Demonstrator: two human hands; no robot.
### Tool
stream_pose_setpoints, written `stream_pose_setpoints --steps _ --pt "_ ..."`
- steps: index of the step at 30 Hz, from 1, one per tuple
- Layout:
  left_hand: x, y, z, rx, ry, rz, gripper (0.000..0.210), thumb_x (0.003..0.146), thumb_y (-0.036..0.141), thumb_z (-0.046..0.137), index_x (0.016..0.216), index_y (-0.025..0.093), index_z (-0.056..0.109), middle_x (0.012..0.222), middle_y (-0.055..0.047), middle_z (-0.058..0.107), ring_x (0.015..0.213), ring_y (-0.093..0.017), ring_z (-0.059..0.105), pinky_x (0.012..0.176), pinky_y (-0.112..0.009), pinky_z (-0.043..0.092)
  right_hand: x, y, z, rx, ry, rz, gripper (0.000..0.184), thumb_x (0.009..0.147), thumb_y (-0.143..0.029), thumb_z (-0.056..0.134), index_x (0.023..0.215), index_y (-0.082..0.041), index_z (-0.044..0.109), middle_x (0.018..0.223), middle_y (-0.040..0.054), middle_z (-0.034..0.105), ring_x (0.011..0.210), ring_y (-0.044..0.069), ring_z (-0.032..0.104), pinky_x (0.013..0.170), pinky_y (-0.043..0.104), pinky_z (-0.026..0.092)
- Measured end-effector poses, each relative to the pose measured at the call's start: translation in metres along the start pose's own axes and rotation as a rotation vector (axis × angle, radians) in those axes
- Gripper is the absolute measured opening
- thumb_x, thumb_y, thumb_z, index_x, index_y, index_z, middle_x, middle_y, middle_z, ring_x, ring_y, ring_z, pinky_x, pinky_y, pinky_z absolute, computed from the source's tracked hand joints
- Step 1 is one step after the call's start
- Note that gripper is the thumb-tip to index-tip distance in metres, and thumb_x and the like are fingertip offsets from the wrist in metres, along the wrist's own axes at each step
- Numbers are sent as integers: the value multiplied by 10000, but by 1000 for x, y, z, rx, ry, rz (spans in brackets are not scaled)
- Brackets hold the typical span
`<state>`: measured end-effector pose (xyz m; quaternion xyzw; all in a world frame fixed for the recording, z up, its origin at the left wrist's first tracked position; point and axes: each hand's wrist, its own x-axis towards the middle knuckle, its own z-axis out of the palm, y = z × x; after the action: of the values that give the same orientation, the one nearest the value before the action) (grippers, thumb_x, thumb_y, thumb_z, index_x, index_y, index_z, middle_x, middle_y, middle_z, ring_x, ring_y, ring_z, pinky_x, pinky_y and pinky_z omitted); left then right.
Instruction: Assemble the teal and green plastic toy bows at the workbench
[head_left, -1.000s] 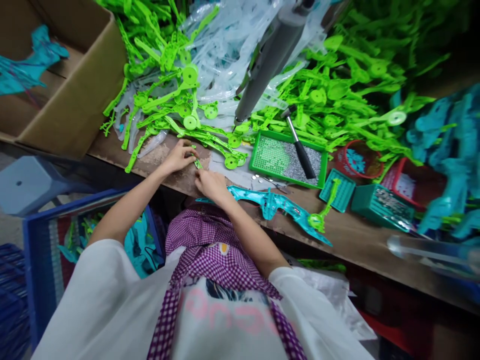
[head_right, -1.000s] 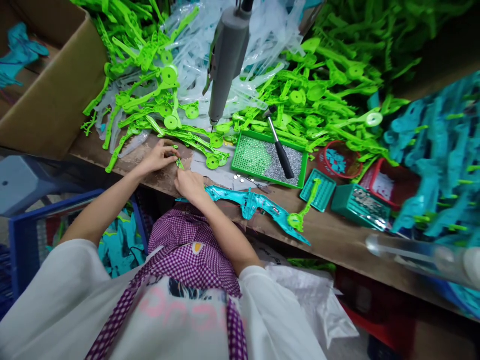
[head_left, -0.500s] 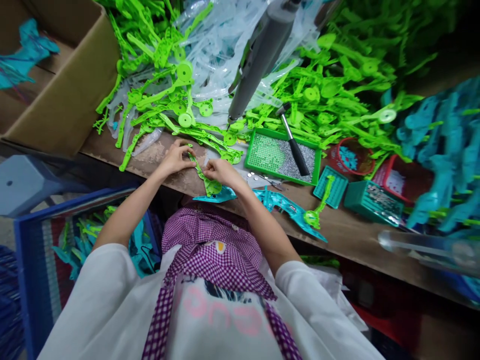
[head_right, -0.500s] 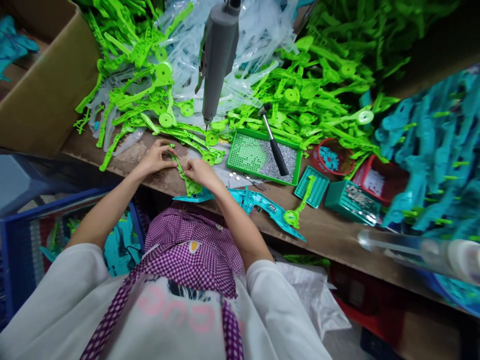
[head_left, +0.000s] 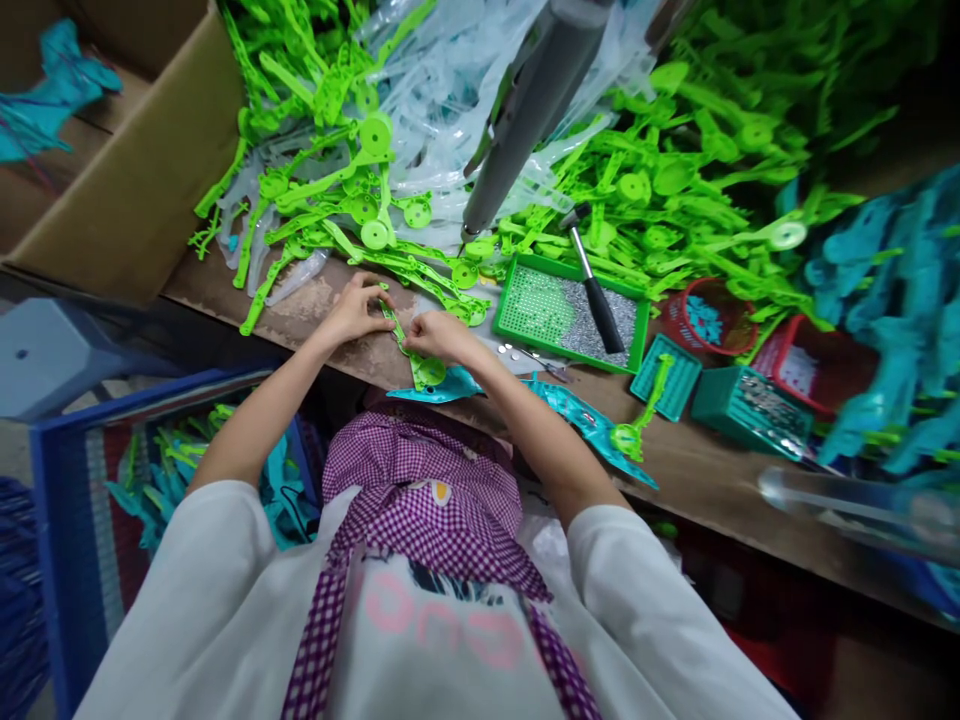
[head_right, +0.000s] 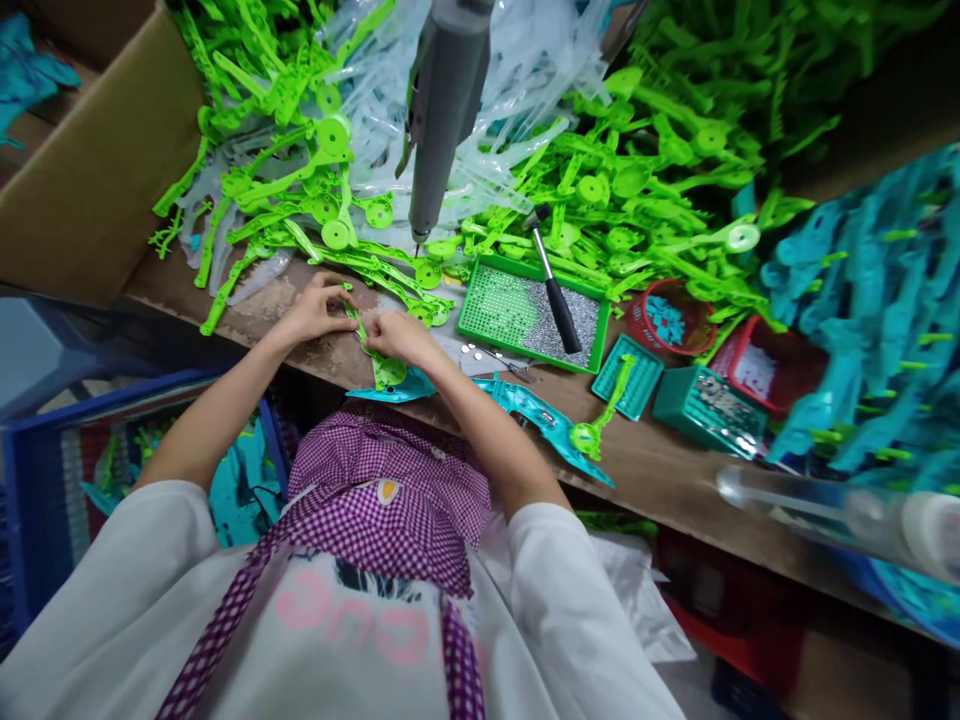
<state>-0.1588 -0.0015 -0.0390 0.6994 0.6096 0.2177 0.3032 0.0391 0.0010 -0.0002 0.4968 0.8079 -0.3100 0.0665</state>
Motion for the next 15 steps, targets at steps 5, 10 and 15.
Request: stream_pose_setpoints --steps 5,10,15 --pt "0 -1 0 -1 -4 8 318 648 359 820 923 236 718 1309 -60 490 1261 -316 469 1077 -497 362 9 -8 -8 -111 -90 54 215 798 -404 653 885 -218 716 919 63 738 899 221 652 667 277 391" --pt "0 -1 2 2 11 14 323 654 408 811 913 238 717 1321 -66 501 1262 -311 475 1073 -494 365 9 -5 -4 -49 -138 44 233 831 -389 637 980 -213 672 954 42 730 849 187 639 659 262 387" --pt "-2 1 1 3 17 3 324 647 379 816 920 234 722 1310 -65 517 1225 -308 507 1063 -481 381 -20 5 24 141 174 -63 319 907 -362 548 1202 -240 564 1123 27 674 950 168 621 734 260 412"
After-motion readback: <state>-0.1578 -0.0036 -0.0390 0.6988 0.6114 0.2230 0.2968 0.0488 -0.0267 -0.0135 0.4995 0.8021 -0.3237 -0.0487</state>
